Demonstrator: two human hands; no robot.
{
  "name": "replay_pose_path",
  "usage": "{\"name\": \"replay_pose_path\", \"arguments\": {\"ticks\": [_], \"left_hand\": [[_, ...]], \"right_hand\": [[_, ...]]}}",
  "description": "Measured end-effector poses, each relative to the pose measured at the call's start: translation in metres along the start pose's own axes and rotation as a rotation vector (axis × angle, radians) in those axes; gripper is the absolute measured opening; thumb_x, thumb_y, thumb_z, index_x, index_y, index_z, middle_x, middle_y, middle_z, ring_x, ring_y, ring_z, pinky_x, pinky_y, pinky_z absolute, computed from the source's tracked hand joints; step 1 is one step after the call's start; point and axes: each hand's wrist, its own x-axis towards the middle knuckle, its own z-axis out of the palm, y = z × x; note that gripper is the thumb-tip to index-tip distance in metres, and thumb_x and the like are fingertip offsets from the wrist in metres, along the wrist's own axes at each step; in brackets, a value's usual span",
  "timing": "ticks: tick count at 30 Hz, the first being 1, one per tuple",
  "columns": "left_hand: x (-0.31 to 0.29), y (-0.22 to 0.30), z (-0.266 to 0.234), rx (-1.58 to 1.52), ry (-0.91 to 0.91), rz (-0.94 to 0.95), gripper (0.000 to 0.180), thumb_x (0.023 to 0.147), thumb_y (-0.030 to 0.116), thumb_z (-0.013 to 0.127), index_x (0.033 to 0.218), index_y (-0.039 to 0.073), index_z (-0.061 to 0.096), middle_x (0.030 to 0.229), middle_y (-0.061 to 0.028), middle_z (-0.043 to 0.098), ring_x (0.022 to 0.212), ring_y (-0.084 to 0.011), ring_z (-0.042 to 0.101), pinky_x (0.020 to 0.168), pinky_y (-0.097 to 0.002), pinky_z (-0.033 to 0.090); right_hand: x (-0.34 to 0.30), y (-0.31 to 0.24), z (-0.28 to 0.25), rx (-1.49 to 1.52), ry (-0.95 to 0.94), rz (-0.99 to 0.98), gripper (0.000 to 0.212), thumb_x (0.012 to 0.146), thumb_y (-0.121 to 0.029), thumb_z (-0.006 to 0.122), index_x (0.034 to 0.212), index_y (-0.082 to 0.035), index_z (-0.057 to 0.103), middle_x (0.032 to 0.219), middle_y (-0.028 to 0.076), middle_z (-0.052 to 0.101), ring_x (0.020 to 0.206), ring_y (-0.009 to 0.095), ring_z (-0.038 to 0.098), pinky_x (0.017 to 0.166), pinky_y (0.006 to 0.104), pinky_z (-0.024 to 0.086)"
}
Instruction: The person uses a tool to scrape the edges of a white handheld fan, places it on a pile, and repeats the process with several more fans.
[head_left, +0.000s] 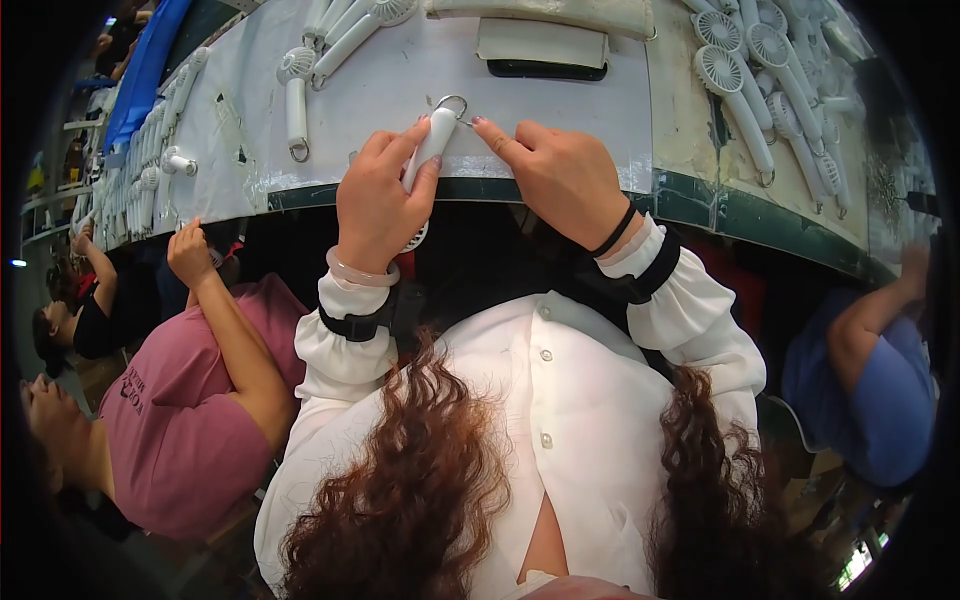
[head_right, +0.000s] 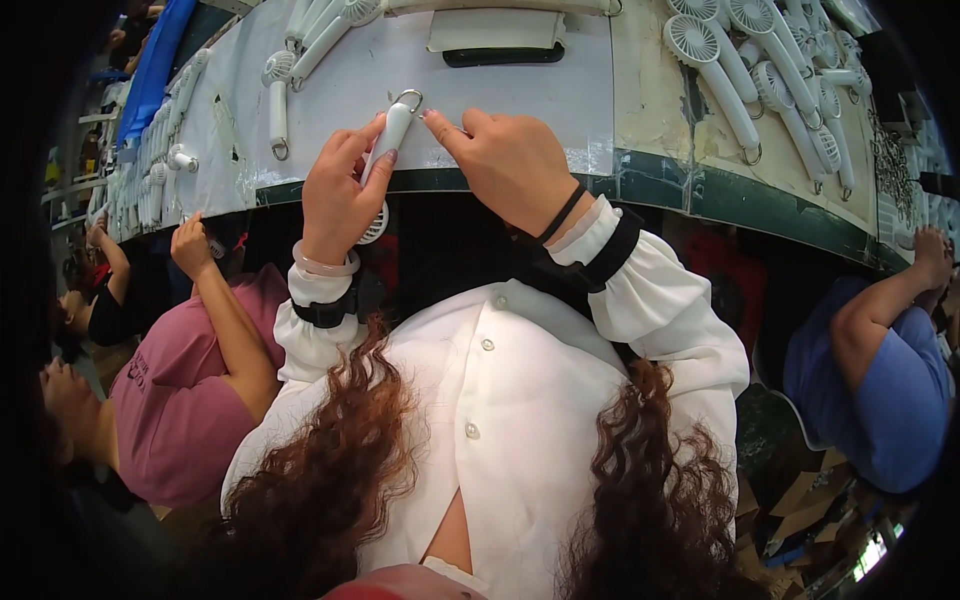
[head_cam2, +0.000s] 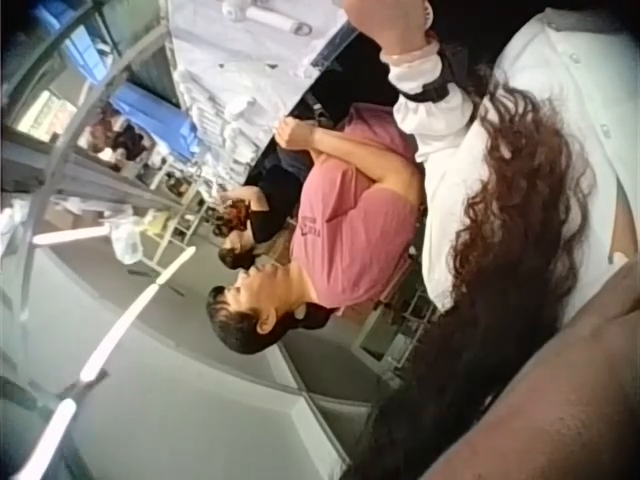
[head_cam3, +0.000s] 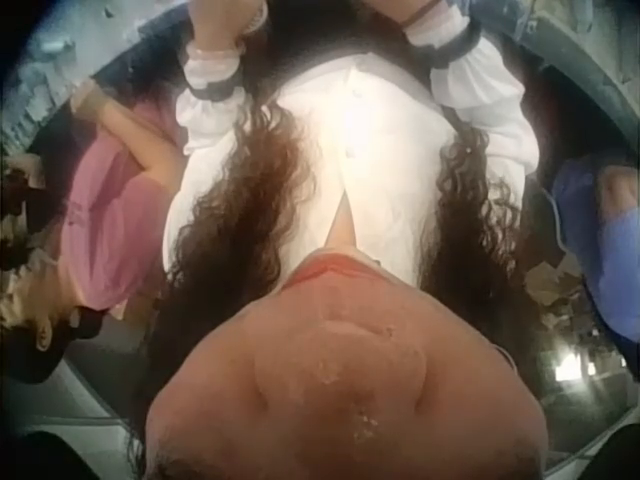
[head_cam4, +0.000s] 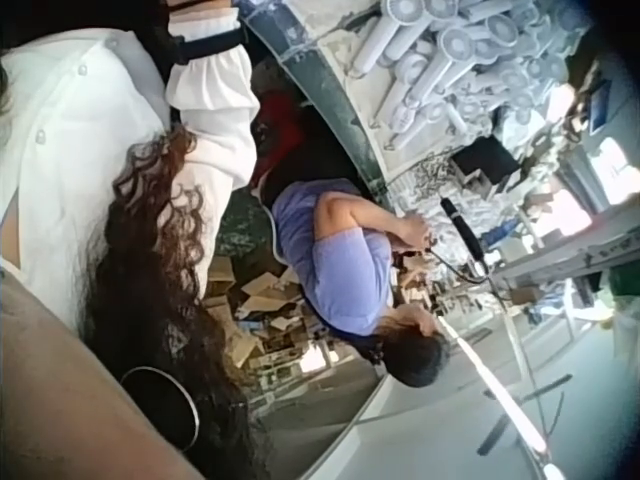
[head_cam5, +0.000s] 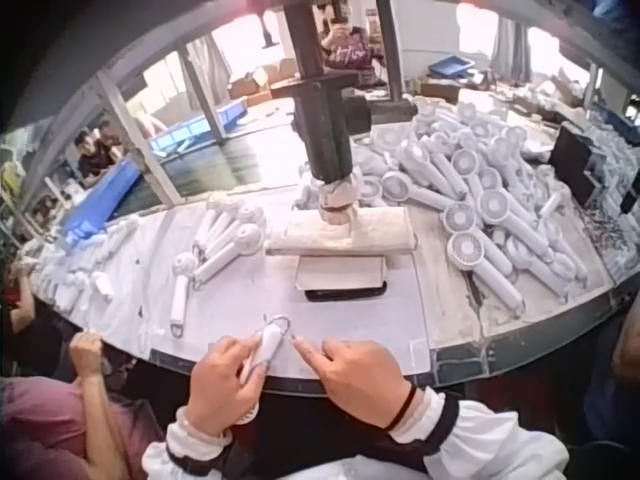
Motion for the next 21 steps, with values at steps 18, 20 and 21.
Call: {"name": "replay_pose_path", "arguments": {"ticks": [18, 20, 21], "left_hand": [[-0.0011, 0.0001, 0.0009, 0.014, 0.014, 0.028, 0.039, 0.088, 0.015, 0.068, 0.128, 0.014, 0.065, 0.091, -0.0050, 0.060, 0.069, -0.0167, 0.054, 0.064, -0.0292, 0.048], [-0.0015, 0.0004, 0.0008, 0.015, 0.012, 0.025, 0.040, 0.088, 0.015, 0.068, 0.128, 0.014, 0.065, 0.090, -0.0050, 0.059, 0.069, -0.0167, 0.053, 0.064, -0.0293, 0.048], [-0.0015, 0.0007, 0.0006, 0.015, 0.010, 0.022, 0.040, 0.088, 0.015, 0.068, 0.128, 0.015, 0.065, 0.090, -0.0050, 0.059, 0.069, -0.0167, 0.053, 0.064, -0.0293, 0.048]], "right_hand": [[-0.0020, -0.0026, -0.0001, 0.029, 0.054, 0.028, 0.055, 0.082, -0.003, 0.064, 0.134, -0.019, 0.061, 0.073, 0.003, 0.054, 0.060, 0.021, 0.058, 0.052, 0.0324, 0.049], [-0.0023, -0.0027, 0.0006, 0.020, 0.060, 0.023, 0.055, 0.082, -0.004, 0.064, 0.134, -0.019, 0.061, 0.073, 0.002, 0.054, 0.060, 0.021, 0.058, 0.052, 0.0323, 0.049], [-0.0023, -0.0027, 0.0008, 0.015, 0.063, 0.021, 0.055, 0.082, -0.004, 0.064, 0.135, -0.019, 0.061, 0.073, 0.002, 0.054, 0.060, 0.021, 0.058, 0.052, 0.0323, 0.049]]}}
